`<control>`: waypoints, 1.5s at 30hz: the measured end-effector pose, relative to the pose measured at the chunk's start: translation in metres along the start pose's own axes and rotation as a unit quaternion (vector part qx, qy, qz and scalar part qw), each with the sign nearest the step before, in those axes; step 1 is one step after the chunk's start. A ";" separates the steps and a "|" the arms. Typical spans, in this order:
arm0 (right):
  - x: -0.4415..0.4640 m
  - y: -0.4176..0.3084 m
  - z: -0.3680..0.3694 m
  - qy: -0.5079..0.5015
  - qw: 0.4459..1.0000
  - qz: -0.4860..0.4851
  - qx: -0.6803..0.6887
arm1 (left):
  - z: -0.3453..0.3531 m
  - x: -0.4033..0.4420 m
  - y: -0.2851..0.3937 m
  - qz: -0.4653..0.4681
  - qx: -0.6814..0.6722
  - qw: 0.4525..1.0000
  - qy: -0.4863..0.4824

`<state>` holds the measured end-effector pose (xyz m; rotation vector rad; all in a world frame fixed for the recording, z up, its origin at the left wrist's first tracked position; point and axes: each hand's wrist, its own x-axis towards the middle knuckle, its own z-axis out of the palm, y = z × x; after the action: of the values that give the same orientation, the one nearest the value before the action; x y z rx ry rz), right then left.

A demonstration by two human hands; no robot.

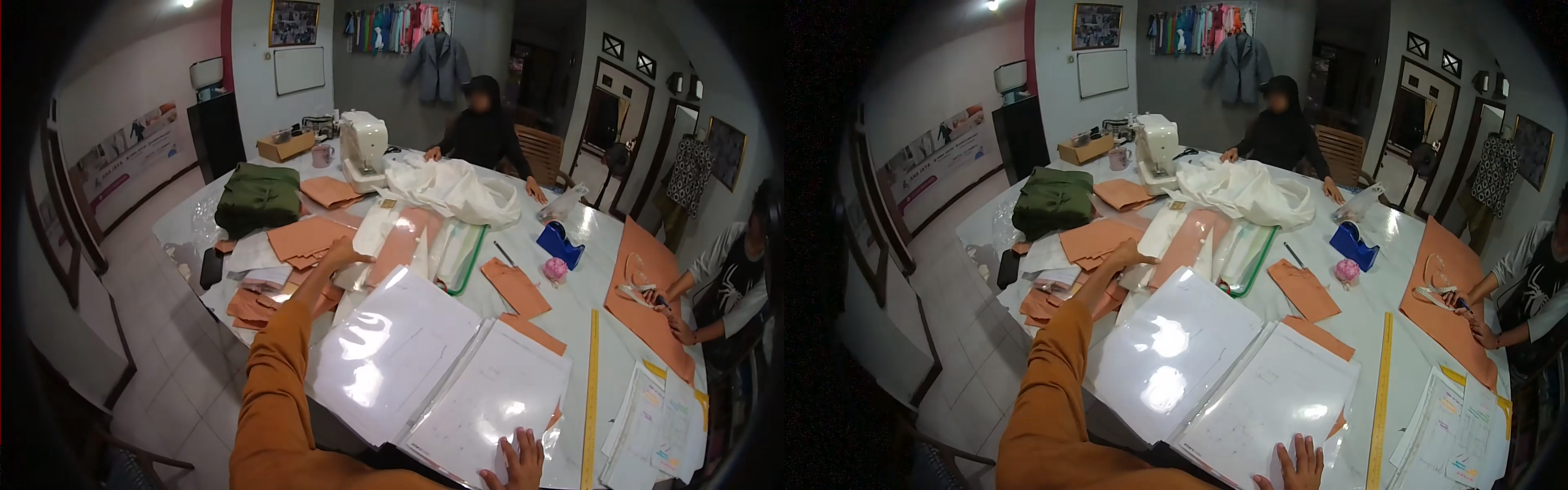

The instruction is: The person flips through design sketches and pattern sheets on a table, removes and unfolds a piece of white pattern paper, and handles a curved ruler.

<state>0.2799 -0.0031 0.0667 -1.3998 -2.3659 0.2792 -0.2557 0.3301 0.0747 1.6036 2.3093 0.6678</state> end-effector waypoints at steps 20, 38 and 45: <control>0.006 -0.003 -0.007 0.033 0.999 0.016 0.035 | -0.091 -0.041 -0.067 0.078 -0.497 0.863 -0.049; 0.005 0.000 -0.003 0.023 0.999 0.002 0.039 | -0.100 -0.154 -0.059 0.047 -0.712 0.700 0.020; 0.018 0.008 -0.004 0.080 0.991 0.038 0.100 | -0.058 -0.247 0.038 0.101 -0.720 0.678 -0.109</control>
<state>0.2803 0.0159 0.0716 -1.3646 -2.0957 0.3974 -0.1614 0.0979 0.1303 0.9191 0.7189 1.6097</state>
